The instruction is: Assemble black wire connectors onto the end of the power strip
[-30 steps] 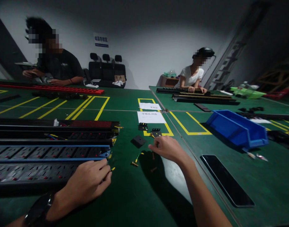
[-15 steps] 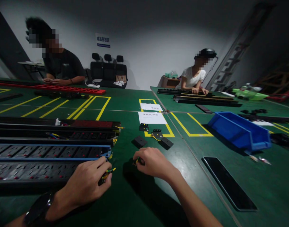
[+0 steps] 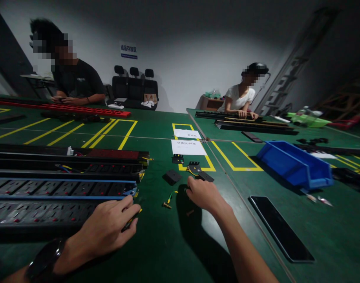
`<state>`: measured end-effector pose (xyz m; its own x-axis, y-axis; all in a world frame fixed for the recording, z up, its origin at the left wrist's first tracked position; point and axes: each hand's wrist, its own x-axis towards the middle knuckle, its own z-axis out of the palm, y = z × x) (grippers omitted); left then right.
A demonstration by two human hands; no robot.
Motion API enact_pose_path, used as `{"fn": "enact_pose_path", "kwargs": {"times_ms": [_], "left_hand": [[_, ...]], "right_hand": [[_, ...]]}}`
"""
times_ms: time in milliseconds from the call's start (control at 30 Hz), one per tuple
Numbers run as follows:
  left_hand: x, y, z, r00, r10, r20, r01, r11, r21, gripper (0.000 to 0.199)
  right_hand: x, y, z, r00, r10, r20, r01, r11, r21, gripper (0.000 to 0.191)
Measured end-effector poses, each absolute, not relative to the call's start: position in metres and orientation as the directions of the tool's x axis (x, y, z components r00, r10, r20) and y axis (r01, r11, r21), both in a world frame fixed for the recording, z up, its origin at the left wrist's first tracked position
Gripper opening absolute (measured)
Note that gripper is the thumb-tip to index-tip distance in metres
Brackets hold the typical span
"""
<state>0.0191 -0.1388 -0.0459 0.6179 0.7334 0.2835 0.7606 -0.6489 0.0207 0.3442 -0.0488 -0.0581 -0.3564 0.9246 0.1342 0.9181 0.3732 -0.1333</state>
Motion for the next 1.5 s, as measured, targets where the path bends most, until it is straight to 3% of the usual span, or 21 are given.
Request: {"fn": "enact_pose_path", "kwargs": {"times_ms": [100, 200, 333, 467, 533, 633, 800, 967, 1267, 1367, 1500], "left_hand": [[0.019, -0.138, -0.045, 0.623, 0.722, 0.301, 0.749, -0.661, 0.037, 0.014], [0.018, -0.137, -0.045, 0.633, 0.704, 0.323, 0.734, -0.678, 0.042, 0.015], [0.018, -0.137, -0.047, 0.629, 0.704, 0.329, 0.737, -0.675, 0.036, 0.014], [0.018, -0.139, -0.046, 0.61, 0.723, 0.324, 0.752, -0.657, 0.05, 0.009], [0.018, -0.139, -0.046, 0.591, 0.725, 0.354, 0.759, -0.649, 0.061, 0.008], [0.018, -0.138, -0.048, 0.563, 0.695, 0.448, 0.756, -0.651, 0.061, 0.009], [0.019, -0.138, -0.05, 0.564, 0.657, 0.5, 0.741, -0.67, 0.044, 0.011], [0.019, -0.14, -0.049, 0.561, 0.661, 0.498, 0.734, -0.676, 0.071, 0.019], [0.017, -0.133, -0.038, 0.422, 0.776, 0.469, 0.709, -0.605, 0.363, 0.023], [0.014, -0.129, -0.031, 0.387, 0.801, 0.456, 0.694, -0.579, 0.428, 0.022], [0.009, -0.122, -0.029, 0.388, 0.807, 0.446, 0.73, -0.564, 0.387, 0.023]], "right_hand": [[0.344, -0.046, -0.061, -0.345, 0.929, 0.131, 0.922, 0.362, -0.139, 0.024], [0.343, -0.041, -0.059, -0.324, 0.939, 0.113, 0.921, 0.341, -0.191, 0.027], [0.336, -0.037, -0.049, -0.278, 0.934, 0.225, 0.848, 0.349, -0.399, 0.025], [0.308, -0.048, -0.044, -0.197, 0.905, 0.378, 0.542, 0.422, -0.726, 0.023], [0.286, -0.061, -0.047, -0.214, 0.925, 0.315, 0.34, 0.373, -0.863, 0.024], [0.253, -0.084, -0.058, -0.317, 0.935, 0.159, 0.119, 0.205, -0.971, 0.026], [0.229, -0.103, -0.072, -0.407, 0.913, 0.039, -0.036, 0.027, -0.999, 0.038], [0.232, -0.1, -0.076, -0.443, 0.897, 0.004, -0.102, -0.046, -0.994, 0.047], [0.225, -0.102, -0.089, -0.539, 0.84, -0.063, -0.093, -0.133, -0.987, 0.042], [0.227, -0.102, -0.093, -0.478, 0.879, -0.011, 0.015, -0.004, -1.0, 0.029], [0.232, -0.104, -0.091, -0.449, 0.86, 0.242, 0.295, 0.398, -0.869, 0.016]]}}
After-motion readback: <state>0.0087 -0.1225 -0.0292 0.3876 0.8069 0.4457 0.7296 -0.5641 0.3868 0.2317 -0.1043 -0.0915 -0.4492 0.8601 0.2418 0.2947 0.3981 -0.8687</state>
